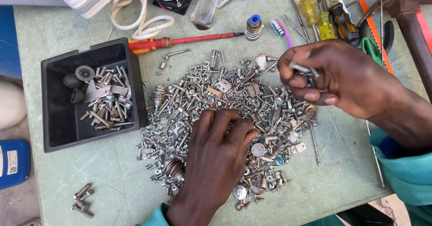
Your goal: The person sorts a large pile of mixed metal fasteners on a workbench, picking individual screws, bolts, and washers by hand and placing them into a black plastic tray. The person repeatedly sifts through the pile, selects specific items, and transfers them to the tray.
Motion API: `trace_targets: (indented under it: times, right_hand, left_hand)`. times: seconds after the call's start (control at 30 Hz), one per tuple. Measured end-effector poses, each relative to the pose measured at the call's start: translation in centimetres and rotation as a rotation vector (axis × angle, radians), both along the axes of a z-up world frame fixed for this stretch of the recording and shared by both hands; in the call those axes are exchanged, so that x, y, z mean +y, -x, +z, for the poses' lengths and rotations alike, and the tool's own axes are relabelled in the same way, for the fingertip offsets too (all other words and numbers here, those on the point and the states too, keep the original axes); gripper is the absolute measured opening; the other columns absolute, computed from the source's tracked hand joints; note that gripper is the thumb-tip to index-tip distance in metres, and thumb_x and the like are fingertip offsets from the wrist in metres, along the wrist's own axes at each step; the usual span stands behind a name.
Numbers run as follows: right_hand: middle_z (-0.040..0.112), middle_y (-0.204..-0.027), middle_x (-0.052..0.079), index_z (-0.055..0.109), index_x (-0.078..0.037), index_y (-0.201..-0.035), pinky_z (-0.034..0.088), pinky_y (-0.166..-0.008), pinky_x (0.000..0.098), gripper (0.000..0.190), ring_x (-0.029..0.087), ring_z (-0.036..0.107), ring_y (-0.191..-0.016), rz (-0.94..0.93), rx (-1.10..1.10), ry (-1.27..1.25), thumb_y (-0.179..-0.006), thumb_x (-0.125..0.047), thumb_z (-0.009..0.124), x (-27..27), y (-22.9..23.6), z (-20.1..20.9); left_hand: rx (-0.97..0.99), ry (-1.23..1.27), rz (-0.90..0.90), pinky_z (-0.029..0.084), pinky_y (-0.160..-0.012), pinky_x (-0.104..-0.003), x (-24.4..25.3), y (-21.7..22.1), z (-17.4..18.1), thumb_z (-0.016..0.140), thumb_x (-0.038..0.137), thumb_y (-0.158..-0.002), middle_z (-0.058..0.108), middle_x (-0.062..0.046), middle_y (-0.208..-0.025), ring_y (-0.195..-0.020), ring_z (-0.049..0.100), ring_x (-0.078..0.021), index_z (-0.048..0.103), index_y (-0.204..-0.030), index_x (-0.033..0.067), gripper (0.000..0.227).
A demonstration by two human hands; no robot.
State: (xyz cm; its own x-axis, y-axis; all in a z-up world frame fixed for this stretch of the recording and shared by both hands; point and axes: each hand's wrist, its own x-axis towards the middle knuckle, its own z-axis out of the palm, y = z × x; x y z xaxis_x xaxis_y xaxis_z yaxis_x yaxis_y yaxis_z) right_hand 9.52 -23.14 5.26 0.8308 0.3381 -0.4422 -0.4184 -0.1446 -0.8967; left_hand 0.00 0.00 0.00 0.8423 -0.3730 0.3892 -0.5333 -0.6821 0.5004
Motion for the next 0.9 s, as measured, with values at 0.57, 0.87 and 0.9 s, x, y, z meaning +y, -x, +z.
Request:
trace_targets:
  times: [0.57, 0.87, 0.9]
  right_hand:
    - [0.035, -0.060, -0.002, 0.048, -0.013, -0.076, 0.016, -0.031, 0.0182, 0.042, 0.008, 0.036, -0.045, -0.103, -0.126, -0.177, -0.105, -0.042, 0.055, -0.6, 0.2, -0.2]
    - [0.030, -0.050, -0.003, 0.052, -0.005, -0.074, 0.011, -0.030, 0.0209, 0.043, 0.004, 0.025, -0.034, 0.019, -0.105, -0.170, -0.111, -0.025, 0.051, 0.3, 1.9, 1.8]
    - [0.031, -0.052, -0.002, 0.044, -0.007, -0.069, 0.013, -0.030, 0.0220, 0.050, 0.005, 0.024, -0.034, 0.148, -0.069, -0.156, -0.114, -0.027, 0.046, 1.2, 1.9, 1.8]
  left_hand:
    - [-0.069, 0.000, -0.018, 0.046, -0.084, -0.046, 0.0, 0.1, -0.7, 0.072, 0.018, -0.096, 0.060, -0.006, -0.101, -0.093, 0.050, -0.0304, 0.067, -0.101, 0.0091, 0.012]
    - [-0.113, -0.055, -0.008, 0.045, -0.083, -0.050, -1.1, -0.1, -2.4, 0.071, 0.021, -0.094, 0.060, -0.012, -0.103, -0.100, 0.052, -0.0354, 0.068, -0.102, 0.0067, 0.016]
    - [-0.128, -0.064, 0.008, 0.046, -0.083, -0.052, -0.8, 0.0, -2.9, 0.070, 0.022, -0.094, 0.062, -0.014, -0.107, -0.103, 0.053, -0.0380, 0.070, -0.107, 0.0058, 0.021]
